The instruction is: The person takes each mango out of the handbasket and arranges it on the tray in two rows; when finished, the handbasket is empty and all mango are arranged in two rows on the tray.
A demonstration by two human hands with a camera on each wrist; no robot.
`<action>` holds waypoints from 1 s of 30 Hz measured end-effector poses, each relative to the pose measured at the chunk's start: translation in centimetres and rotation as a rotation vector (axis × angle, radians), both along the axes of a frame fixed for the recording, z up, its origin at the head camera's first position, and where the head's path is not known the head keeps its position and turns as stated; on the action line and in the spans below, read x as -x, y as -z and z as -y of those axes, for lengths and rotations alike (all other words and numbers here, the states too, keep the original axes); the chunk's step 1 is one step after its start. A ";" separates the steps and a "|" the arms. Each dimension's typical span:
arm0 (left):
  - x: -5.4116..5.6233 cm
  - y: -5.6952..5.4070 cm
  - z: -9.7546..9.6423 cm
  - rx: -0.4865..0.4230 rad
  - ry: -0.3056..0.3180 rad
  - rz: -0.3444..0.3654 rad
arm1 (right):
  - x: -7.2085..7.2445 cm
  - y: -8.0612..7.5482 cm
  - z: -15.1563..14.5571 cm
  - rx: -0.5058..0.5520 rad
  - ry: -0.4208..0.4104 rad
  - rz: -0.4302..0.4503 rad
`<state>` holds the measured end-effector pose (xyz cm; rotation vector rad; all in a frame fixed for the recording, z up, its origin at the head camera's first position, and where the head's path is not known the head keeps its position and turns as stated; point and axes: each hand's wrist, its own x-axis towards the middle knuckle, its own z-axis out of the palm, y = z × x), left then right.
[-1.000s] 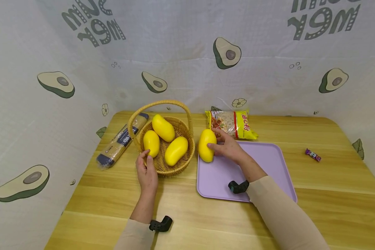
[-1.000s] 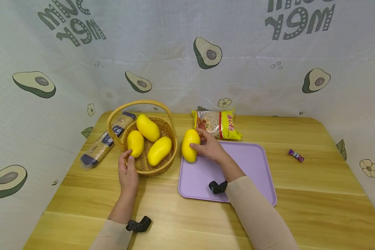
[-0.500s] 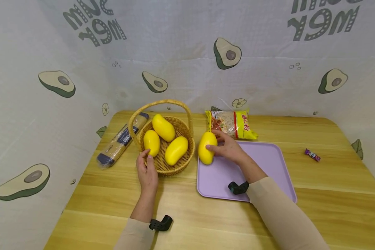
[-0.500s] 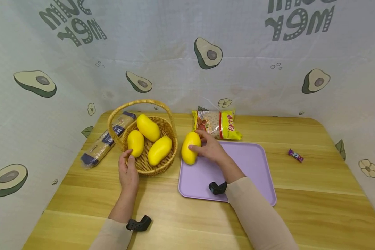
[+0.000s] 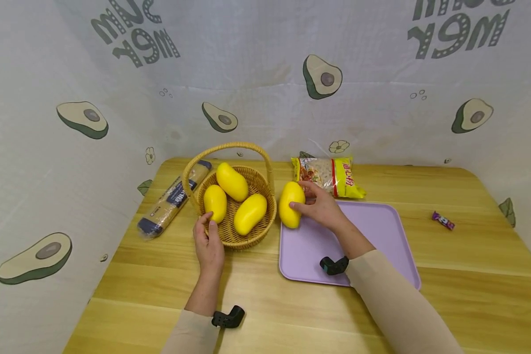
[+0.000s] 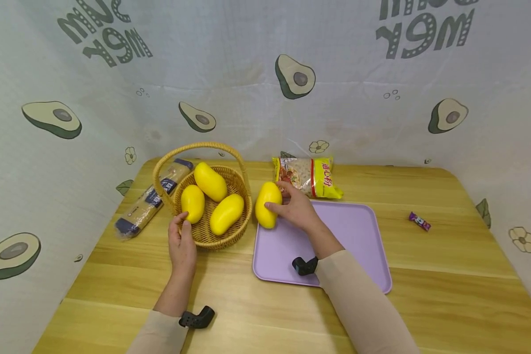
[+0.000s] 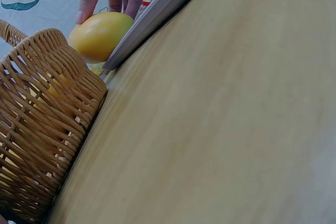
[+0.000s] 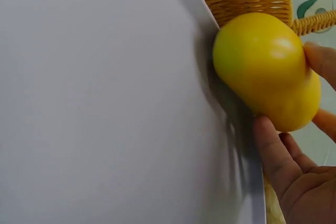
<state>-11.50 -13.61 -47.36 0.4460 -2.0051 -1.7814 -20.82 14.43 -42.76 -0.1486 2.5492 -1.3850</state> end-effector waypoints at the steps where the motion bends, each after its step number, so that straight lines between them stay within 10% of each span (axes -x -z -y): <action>1: 0.0 0.0 0.0 0.002 -0.002 -0.003 | 0.0 0.0 0.0 -0.008 0.003 0.004; 30: -0.1 -0.4 -0.2 -0.022 0.002 0.022 | -0.5 0.2 -0.2 -0.061 -0.049 0.015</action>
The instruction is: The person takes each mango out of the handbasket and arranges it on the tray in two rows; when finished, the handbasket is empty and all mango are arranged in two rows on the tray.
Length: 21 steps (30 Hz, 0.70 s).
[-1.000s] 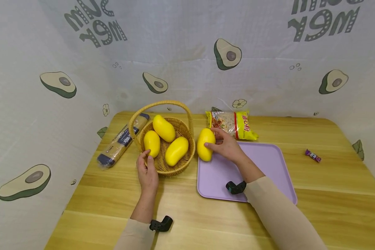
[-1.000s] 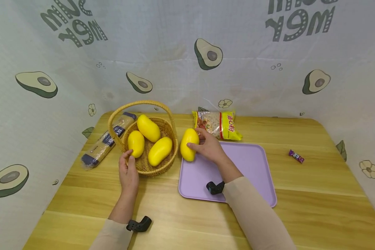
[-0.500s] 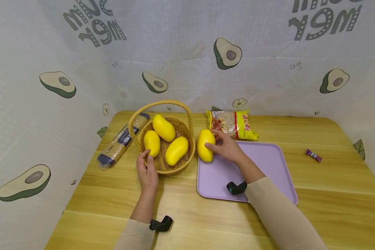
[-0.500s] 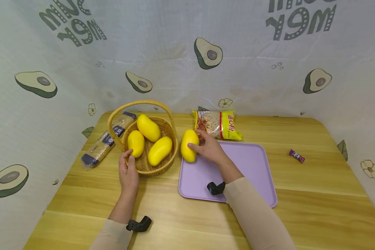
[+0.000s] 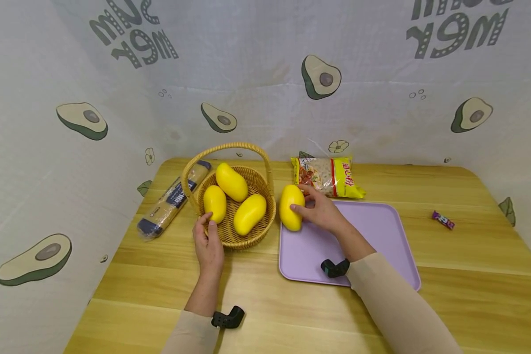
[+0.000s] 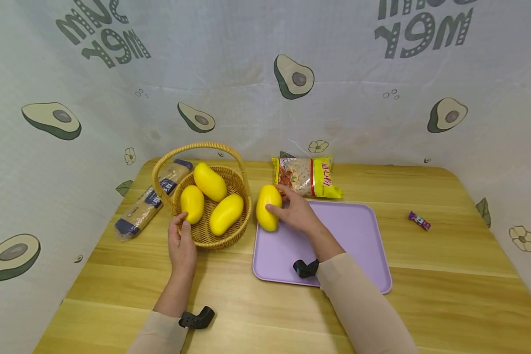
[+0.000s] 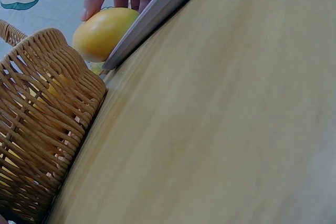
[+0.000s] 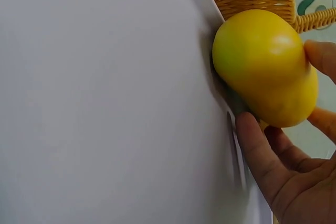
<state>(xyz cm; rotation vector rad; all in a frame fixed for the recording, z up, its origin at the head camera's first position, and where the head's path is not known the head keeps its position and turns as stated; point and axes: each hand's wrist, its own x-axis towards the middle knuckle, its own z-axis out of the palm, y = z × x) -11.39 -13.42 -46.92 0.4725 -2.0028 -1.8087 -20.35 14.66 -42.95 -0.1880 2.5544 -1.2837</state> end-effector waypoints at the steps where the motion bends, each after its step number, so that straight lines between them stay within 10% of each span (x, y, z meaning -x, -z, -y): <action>1: 0.0 0.0 0.0 0.000 -0.002 0.001 | -0.1 0.1 0.0 0.005 -0.001 0.002; 21: 0.1 0.1 0.1 0.007 -0.007 -0.019 | -0.6 0.4 -0.2 0.003 -0.019 0.041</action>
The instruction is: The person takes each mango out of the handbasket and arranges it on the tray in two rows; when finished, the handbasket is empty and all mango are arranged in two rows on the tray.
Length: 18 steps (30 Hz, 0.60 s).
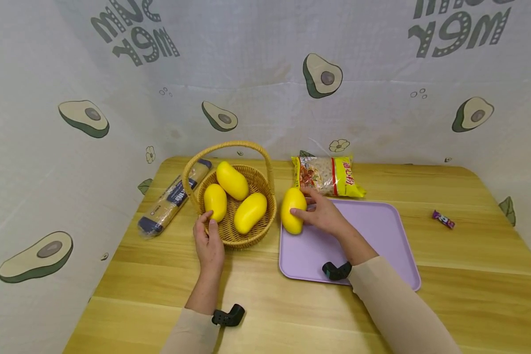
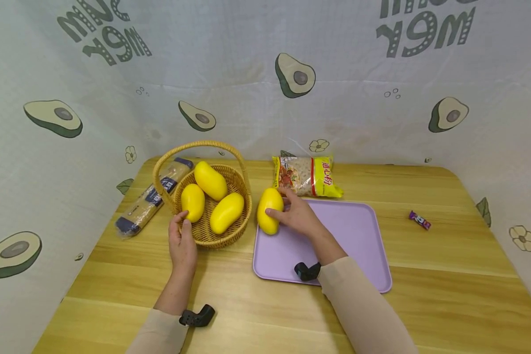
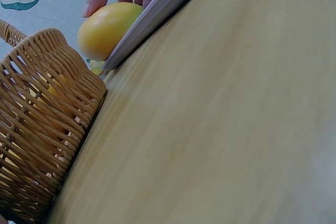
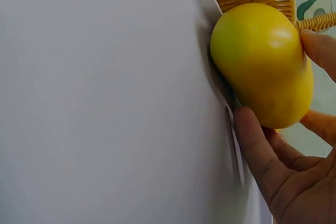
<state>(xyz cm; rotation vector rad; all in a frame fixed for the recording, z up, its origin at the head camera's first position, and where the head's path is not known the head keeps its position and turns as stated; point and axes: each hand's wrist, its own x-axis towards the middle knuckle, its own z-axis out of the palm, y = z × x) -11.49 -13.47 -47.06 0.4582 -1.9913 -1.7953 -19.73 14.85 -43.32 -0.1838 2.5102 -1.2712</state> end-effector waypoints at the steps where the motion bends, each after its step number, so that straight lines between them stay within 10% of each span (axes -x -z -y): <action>1: 0.0 0.0 0.0 -0.001 -0.002 -0.001 | 0.0 0.0 0.1 -0.007 -0.004 0.001; 18: 0.0 0.2 0.0 -0.004 -0.002 -0.002 | -0.4 -0.2 -0.1 -0.071 -0.023 0.014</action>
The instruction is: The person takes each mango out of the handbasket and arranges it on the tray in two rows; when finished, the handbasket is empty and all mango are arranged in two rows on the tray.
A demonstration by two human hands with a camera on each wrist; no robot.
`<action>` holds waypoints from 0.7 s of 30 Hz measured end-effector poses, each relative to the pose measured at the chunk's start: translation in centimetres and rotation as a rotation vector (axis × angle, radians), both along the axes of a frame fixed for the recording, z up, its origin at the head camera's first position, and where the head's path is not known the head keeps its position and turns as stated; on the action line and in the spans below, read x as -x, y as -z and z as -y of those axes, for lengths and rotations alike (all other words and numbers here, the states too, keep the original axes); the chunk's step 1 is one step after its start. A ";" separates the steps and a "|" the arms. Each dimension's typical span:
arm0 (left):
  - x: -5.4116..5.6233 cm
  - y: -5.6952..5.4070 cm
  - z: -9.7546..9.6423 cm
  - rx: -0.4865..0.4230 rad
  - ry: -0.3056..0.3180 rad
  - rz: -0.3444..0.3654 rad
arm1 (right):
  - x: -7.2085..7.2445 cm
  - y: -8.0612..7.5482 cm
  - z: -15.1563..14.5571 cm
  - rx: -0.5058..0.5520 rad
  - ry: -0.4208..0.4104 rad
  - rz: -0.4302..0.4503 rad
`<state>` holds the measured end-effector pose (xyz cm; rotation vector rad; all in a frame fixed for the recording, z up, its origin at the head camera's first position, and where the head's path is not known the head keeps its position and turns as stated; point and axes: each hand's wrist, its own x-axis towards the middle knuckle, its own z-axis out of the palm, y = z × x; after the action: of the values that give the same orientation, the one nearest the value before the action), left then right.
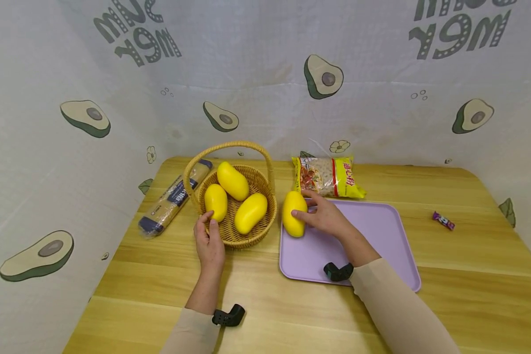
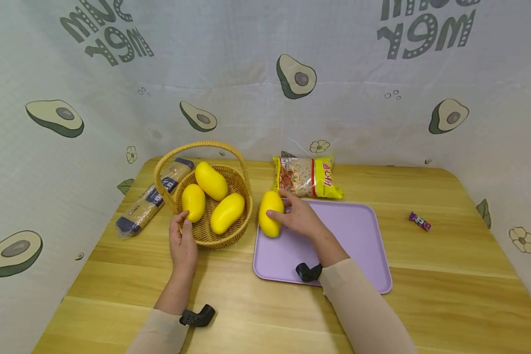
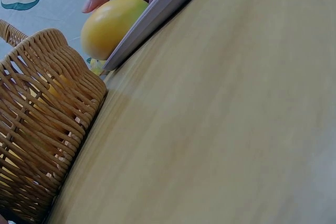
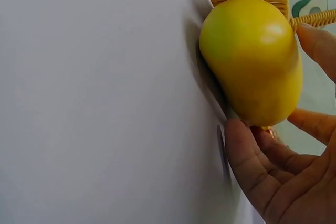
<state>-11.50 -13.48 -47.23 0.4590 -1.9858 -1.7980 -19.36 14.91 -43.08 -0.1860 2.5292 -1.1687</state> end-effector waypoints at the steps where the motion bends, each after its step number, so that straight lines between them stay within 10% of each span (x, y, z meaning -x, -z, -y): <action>1: 0.0 0.0 0.0 0.003 -0.002 0.002 | 0.0 0.0 0.0 0.002 0.003 0.003; 21: 0.0 -0.1 0.1 -0.004 0.021 0.010 | -3.8 -5.5 2.9 -0.030 -0.054 -0.264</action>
<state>-11.51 -13.61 -47.16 0.4514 -2.0015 -1.8154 -15.58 12.03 -37.61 -0.4240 2.7472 -1.1505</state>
